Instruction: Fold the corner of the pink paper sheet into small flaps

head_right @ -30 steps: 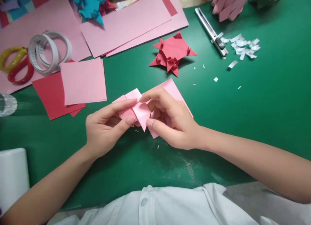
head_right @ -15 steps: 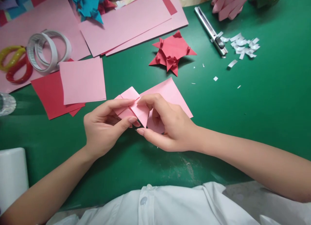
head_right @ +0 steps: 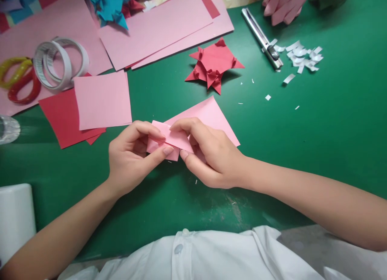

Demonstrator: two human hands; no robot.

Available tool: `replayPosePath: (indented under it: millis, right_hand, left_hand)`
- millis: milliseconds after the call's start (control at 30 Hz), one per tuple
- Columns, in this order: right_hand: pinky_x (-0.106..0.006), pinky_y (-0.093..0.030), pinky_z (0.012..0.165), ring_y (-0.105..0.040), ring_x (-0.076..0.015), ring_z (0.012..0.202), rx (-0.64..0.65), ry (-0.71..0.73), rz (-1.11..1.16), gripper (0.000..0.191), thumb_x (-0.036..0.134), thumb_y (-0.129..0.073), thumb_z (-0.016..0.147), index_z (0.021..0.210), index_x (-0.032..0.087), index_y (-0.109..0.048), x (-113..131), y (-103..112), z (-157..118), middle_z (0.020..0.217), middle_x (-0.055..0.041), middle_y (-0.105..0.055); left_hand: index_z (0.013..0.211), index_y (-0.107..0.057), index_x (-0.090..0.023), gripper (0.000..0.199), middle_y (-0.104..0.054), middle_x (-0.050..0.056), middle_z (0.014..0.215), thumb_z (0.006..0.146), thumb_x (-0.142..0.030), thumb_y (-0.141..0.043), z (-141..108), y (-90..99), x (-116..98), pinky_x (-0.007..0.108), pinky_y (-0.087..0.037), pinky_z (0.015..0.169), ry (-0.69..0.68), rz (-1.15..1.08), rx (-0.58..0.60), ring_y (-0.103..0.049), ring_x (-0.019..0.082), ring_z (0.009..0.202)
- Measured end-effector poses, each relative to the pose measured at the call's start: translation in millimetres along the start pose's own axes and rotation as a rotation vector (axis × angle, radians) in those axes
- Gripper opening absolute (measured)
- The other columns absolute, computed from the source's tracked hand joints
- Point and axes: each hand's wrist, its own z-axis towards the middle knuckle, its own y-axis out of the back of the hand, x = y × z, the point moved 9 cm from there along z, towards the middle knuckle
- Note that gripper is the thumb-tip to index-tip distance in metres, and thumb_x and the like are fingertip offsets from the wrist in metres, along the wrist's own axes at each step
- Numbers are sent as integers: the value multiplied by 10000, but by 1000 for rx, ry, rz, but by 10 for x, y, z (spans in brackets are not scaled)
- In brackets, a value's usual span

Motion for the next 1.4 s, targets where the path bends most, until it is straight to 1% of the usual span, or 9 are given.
replayPosePath:
  millis: [100, 267, 467, 667, 867, 1000, 1167, 1300, 1400]
  right_hand:
    - [-256, -476, 593, -560, -121, 674, 0, 3, -11, 275, 163, -469, 860, 1127, 217, -441, 8, 0, 5, 942, -41, -617]
    - [-219, -444, 525, -511, -82, 574, -17, -2, -38, 255, 189, -494, 885, 1133, 213, -441, 1, -3, 2, 897, -18, -610]
    - [-237, -461, 567, -570, -117, 664, -42, 15, -101, 282, 183, -518, 870, 1137, 215, -433, -13, -2, -4, 889, -27, -625]
    - [-227, -442, 538, -546, -102, 621, -45, 12, -113, 289, 161, -511, 859, 1129, 223, -431, 1, 2, -3, 853, -8, -609]
    - [-210, -434, 528, -514, -75, 584, -34, 7, -81, 347, 95, -515, 822, 1150, 174, -434, 3, -10, -10, 844, -6, -584]
    - [-217, -459, 581, -559, -89, 667, -63, 6, -69, 376, 58, -515, 788, 1145, 155, -451, 8, 16, -17, 881, -21, -582]
    - [-236, -475, 602, -602, -131, 774, -79, -46, -27, 372, 76, -493, 806, 1163, 171, -447, -36, 47, -19, 892, -32, -585]
    - [-224, -444, 552, -550, -98, 635, -98, -52, -40, 339, 79, -458, 824, 1149, 177, -454, -38, 70, -8, 790, 4, -569]
    - [-211, -443, 554, -571, -91, 646, -119, -39, -105, 327, 67, -454, 817, 1117, 196, -468, -21, 83, -10, 853, -3, -612]
  left_hand:
    - [815, -578, -197, 178, -599, -34, 748, 748, -256, -733, -4, -5, 8, 193, -441, 570, 21, 15, -2, -541, 85, 643]
    - [849, -564, -201, 221, -610, -22, 801, 744, -281, -742, -5, -3, 46, 182, -488, 586, 79, -26, -13, -581, 93, 689]
    - [906, -567, -200, 231, -616, -13, 856, 758, -270, -729, -17, -3, 59, 172, -517, 641, 84, -44, -25, -614, 97, 757]
    - [903, -570, -195, 223, -616, -2, 869, 764, -274, -725, -19, -7, 87, 175, -517, 646, 122, -73, -28, -618, 102, 768]
    - [899, -585, -196, 204, -627, -8, 853, 783, -306, -712, -30, 26, 79, 163, -510, 648, 85, -131, -46, -625, 93, 758]
    - [917, -592, -200, 224, -639, -7, 855, 787, -342, -705, -44, 29, 61, 164, -511, 637, 48, -112, -41, -632, 97, 752]
    - [930, -568, -198, 170, -615, -18, 800, 814, -272, -669, -50, -9, 76, 165, -486, 552, 76, -60, -18, -595, 80, 648]
    - [917, -548, -199, 189, -594, -30, 779, 789, -231, -683, -50, -33, 45, 164, -484, 560, 44, -21, -4, -590, 80, 658]
    - [1010, -523, -217, 277, -598, -32, 830, 774, -185, -666, -65, -49, 39, 172, -493, 563, 30, 13, 8, -598, 81, 660]
